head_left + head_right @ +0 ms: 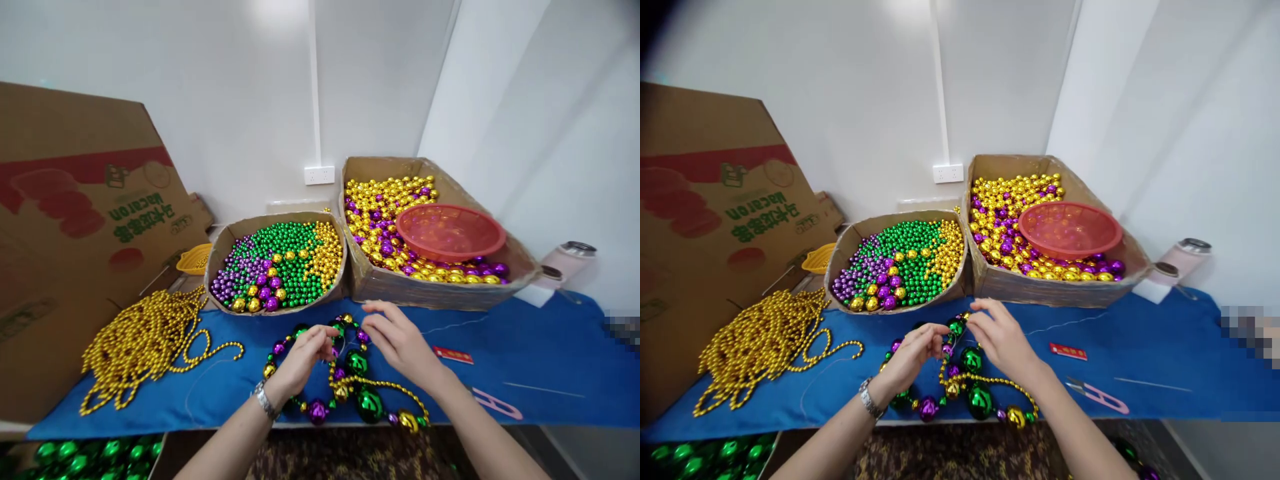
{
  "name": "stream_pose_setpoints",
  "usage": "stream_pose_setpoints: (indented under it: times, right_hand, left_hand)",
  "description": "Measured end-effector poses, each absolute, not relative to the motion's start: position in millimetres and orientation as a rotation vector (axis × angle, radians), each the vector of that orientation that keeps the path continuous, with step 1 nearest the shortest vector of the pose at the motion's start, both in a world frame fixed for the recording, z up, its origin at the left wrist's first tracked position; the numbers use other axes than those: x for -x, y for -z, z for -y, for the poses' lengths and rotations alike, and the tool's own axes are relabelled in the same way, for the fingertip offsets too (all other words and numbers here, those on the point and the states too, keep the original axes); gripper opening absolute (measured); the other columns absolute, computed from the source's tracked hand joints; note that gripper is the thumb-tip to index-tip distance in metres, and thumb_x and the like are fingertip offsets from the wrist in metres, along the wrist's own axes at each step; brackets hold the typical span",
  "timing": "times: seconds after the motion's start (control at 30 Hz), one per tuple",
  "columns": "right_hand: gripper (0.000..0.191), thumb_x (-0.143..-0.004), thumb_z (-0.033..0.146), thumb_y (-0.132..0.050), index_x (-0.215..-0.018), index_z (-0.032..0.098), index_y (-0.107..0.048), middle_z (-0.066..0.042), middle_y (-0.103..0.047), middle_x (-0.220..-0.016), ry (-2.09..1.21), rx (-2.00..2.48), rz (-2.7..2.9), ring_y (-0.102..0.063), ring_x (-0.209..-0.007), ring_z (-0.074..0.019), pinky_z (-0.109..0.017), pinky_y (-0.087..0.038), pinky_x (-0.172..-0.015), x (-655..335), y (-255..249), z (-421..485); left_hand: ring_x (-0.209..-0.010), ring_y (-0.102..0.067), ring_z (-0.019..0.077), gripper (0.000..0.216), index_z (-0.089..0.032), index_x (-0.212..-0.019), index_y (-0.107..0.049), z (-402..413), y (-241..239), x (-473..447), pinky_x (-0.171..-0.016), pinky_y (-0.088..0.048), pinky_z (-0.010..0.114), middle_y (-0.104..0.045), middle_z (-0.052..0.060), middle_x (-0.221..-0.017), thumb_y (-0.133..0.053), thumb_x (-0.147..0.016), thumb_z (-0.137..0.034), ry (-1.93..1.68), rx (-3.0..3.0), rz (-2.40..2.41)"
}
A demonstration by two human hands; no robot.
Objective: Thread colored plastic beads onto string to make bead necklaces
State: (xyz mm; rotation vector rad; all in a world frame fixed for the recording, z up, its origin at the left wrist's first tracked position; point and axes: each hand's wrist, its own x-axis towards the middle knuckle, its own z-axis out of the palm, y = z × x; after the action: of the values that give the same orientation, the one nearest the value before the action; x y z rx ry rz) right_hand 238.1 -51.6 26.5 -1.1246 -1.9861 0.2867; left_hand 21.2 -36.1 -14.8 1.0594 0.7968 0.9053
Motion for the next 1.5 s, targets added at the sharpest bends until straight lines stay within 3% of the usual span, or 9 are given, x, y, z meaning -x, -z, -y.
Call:
stream_pose_setpoints:
  times: [0.1, 0.2, 0.37, 0.53, 0.63, 0.83, 1.13, 1.37, 1.5]
  right_hand:
    - [0.018, -0.091, 0.025, -0.046, -0.086, 0.022, -0.063, -0.01, -0.059, -0.11, -0.25, 1.017, 2.065, -0.052, -0.107, -0.0226, -0.042, -0.043, -0.093, -215, -30, 32]
    - [0.018, -0.09, 0.024, -0.048, -0.086, 0.022, -0.065, -0.009, -0.06, -0.105, -0.296, 0.995, 2.063, -0.054, -0.102, -0.0217, -0.041, -0.045, -0.092, -196, -24, 13]
    - [0.024, -0.09, 0.022, -0.044, -0.105, 0.022, -0.063, -0.012, -0.056, -0.118, -0.401, 1.114, 1.901, -0.054, -0.107, -0.024, -0.044, -0.043, -0.094, -191, -4, 17]
    - [0.022, -0.093, 0.03, -0.044, -0.099, 0.022, -0.063, -0.003, -0.067, -0.086, -0.724, 1.15, 1.813, -0.063, -0.076, -0.0148, -0.027, -0.051, -0.07, -193, 19, 53]
    - [0.021, -0.091, 0.033, -0.047, -0.102, 0.02, -0.061, -0.001, -0.069, -0.082, -0.898, 1.144, 1.756, -0.063, -0.07, -0.0127, -0.023, -0.051, -0.063, -186, 31, 64]
    - [0.025, -0.09, 0.038, -0.047, -0.084, 0.018, -0.061, 0.001, -0.065, -0.072, -1.027, 1.173, 1.652, -0.06, -0.06, -0.0116, -0.022, -0.047, -0.056, -184, 40, 64]
    - [0.023, -0.086, 0.04, -0.053, -0.083, 0.021, -0.066, -0.003, -0.063, -0.083, -0.994, 1.222, 1.6, -0.059, -0.078, -0.0176, -0.029, -0.045, -0.071, -198, 28, 58]
    - [0.031, -0.087, 0.043, -0.049, -0.106, 0.019, -0.056, -0.001, -0.064, -0.075, -1.25, 1.141, 1.549, -0.061, -0.058, -0.013, -0.023, -0.047, -0.052, -177, 47, 64]
    - [0.028, -0.086, 0.044, -0.052, -0.099, 0.02, -0.059, 0.0, -0.062, -0.071, -1.2, 1.119, 1.561, -0.055, -0.057, -0.0126, -0.023, -0.042, -0.053, -165, 49, 59]
  left_hand:
    - [-0.066, -0.047, 0.0131, 0.035, -0.014, -0.099, -0.065, 36, 9, -24, -0.065, -0.038, 0.026, -0.052, 0.0, -0.07, -0.058, -0.082, -0.044, -0.842, -1.18, -0.814]
    - [-0.064, -0.047, 0.0122, 0.029, -0.014, -0.088, -0.066, 36, 7, -25, -0.062, -0.036, 0.024, -0.054, 0.001, -0.068, -0.062, -0.08, -0.042, -0.83, -1.287, -0.851]
    - [-0.059, -0.045, 0.0115, 0.03, -0.014, -0.08, -0.063, 36, 10, -23, -0.059, -0.035, 0.023, -0.051, -0.001, -0.062, -0.063, -0.078, -0.044, -0.908, -1.184, -0.864]
    - [-0.059, -0.046, 0.0113, 0.031, -0.014, -0.082, -0.063, 36, 11, -22, -0.059, -0.036, 0.024, -0.052, 0.0, -0.063, -0.062, -0.078, -0.044, -0.937, -1.109, -0.851]
    - [-0.059, -0.046, 0.011, 0.029, -0.014, -0.081, -0.063, 37, 10, -22, -0.059, -0.036, 0.024, -0.053, 0.0, -0.063, -0.062, -0.079, -0.043, -0.936, -1.118, -0.861]
    - [-0.057, -0.045, 0.0102, 0.028, -0.013, -0.082, -0.063, 38, 11, -21, -0.058, -0.035, 0.023, -0.052, 0.0, -0.062, -0.062, -0.08, -0.041, -0.92, -1.111, -0.853]
    - [-0.054, -0.045, 0.0096, 0.027, -0.014, -0.085, -0.06, 38, 12, -21, -0.055, -0.036, 0.023, -0.053, -0.001, -0.062, -0.057, -0.084, -0.041, -0.923, -1.128, -0.838]
    - [-0.055, -0.046, 0.0089, 0.027, -0.014, -0.085, -0.058, 37, 8, -22, -0.054, -0.036, 0.022, -0.057, 0.001, -0.071, -0.054, -0.086, -0.041, -0.919, -1.234, -0.856]
    - [-0.05, -0.038, 0.007, 0.028, -0.014, -0.081, -0.057, 38, 6, -22, -0.048, -0.03, 0.021, -0.052, -0.002, -0.064, -0.052, -0.086, -0.041, -0.898, -1.345, -0.869]
